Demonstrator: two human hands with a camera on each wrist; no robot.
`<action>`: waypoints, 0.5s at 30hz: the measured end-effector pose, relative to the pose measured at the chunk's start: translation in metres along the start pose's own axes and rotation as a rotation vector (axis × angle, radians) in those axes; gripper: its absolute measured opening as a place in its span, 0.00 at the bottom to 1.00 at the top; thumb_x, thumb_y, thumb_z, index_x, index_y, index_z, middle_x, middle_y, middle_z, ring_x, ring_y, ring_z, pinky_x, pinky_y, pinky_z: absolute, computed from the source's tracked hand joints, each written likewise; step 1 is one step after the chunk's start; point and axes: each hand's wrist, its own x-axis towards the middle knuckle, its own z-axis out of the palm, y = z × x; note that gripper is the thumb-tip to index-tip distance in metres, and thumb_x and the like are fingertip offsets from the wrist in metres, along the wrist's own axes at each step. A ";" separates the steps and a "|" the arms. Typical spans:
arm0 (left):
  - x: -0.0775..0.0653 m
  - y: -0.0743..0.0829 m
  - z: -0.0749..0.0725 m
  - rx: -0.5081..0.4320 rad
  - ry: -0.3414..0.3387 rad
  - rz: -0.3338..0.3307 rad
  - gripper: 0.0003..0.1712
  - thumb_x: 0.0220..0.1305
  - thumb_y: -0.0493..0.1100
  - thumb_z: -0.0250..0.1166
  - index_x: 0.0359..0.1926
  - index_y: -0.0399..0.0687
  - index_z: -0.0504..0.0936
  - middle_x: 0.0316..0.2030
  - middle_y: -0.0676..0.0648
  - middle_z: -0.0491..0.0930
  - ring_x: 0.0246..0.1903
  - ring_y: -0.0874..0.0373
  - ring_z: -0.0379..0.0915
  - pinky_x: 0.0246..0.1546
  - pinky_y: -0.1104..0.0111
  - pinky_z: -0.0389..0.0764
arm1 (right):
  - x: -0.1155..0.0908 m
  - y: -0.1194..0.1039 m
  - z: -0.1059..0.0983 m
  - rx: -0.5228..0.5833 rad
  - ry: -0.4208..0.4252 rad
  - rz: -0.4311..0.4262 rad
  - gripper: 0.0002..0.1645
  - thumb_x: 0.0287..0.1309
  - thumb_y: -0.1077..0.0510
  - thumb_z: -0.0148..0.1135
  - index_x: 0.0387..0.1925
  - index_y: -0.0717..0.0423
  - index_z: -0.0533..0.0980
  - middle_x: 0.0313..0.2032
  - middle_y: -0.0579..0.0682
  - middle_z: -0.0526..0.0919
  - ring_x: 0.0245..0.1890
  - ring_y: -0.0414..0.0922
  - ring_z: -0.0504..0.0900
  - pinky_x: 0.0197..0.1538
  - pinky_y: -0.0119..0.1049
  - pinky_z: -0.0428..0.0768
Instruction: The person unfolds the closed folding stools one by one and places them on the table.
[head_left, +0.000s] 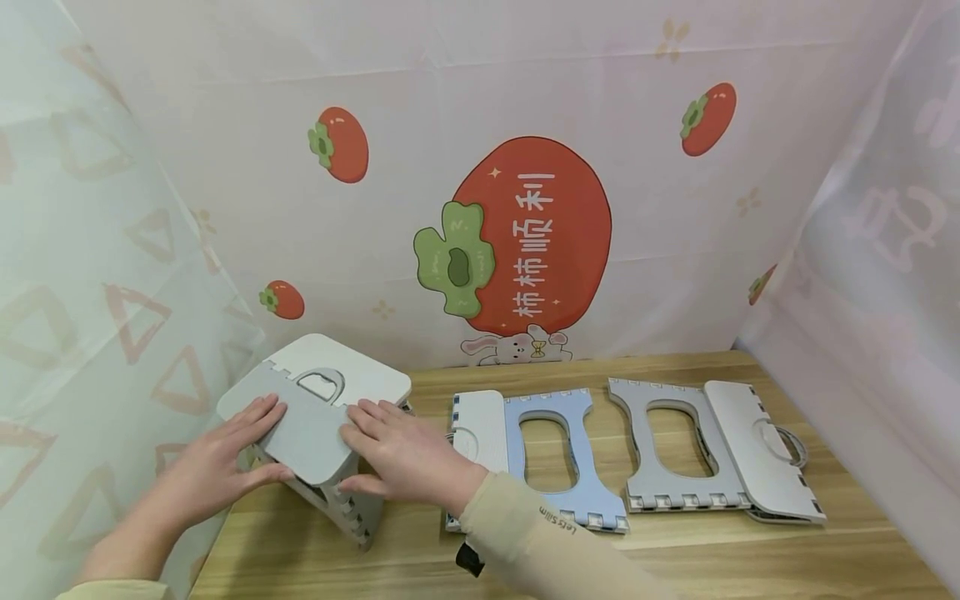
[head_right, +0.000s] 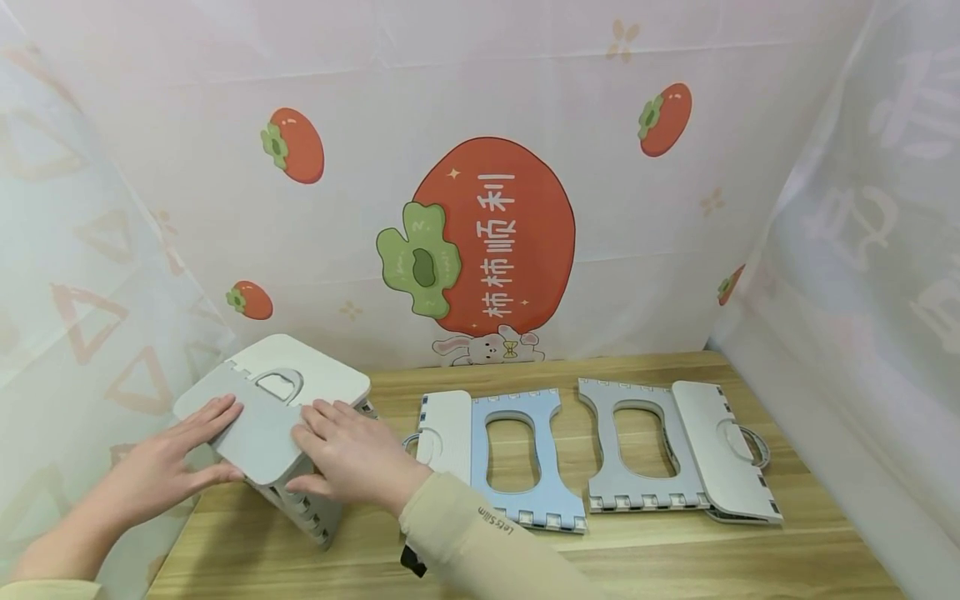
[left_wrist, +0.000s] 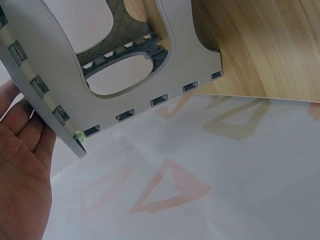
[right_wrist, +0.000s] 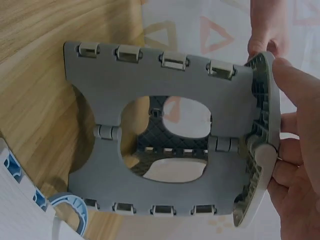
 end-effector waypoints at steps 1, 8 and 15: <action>0.001 0.002 -0.001 0.018 -0.009 -0.011 0.54 0.51 0.62 0.78 0.75 0.47 0.69 0.72 0.38 0.68 0.73 0.46 0.62 0.67 0.58 0.71 | 0.000 -0.001 0.001 -0.006 0.012 0.001 0.41 0.70 0.28 0.51 0.68 0.51 0.71 0.71 0.52 0.72 0.73 0.48 0.68 0.77 0.39 0.62; 0.009 0.023 -0.008 0.182 -0.105 -0.122 0.56 0.53 0.76 0.68 0.71 0.43 0.73 0.70 0.35 0.70 0.50 0.34 0.82 0.33 0.45 0.82 | 0.002 -0.003 0.004 -0.033 0.062 0.047 0.43 0.67 0.27 0.55 0.66 0.56 0.73 0.69 0.53 0.74 0.72 0.49 0.69 0.76 0.40 0.64; 0.013 0.034 -0.008 0.271 -0.062 -0.124 0.56 0.50 0.79 0.66 0.68 0.45 0.77 0.65 0.35 0.76 0.32 0.33 0.83 0.23 0.48 0.77 | 0.003 0.000 0.005 -0.026 0.042 0.080 0.40 0.69 0.31 0.57 0.65 0.57 0.73 0.69 0.53 0.74 0.72 0.49 0.69 0.76 0.40 0.64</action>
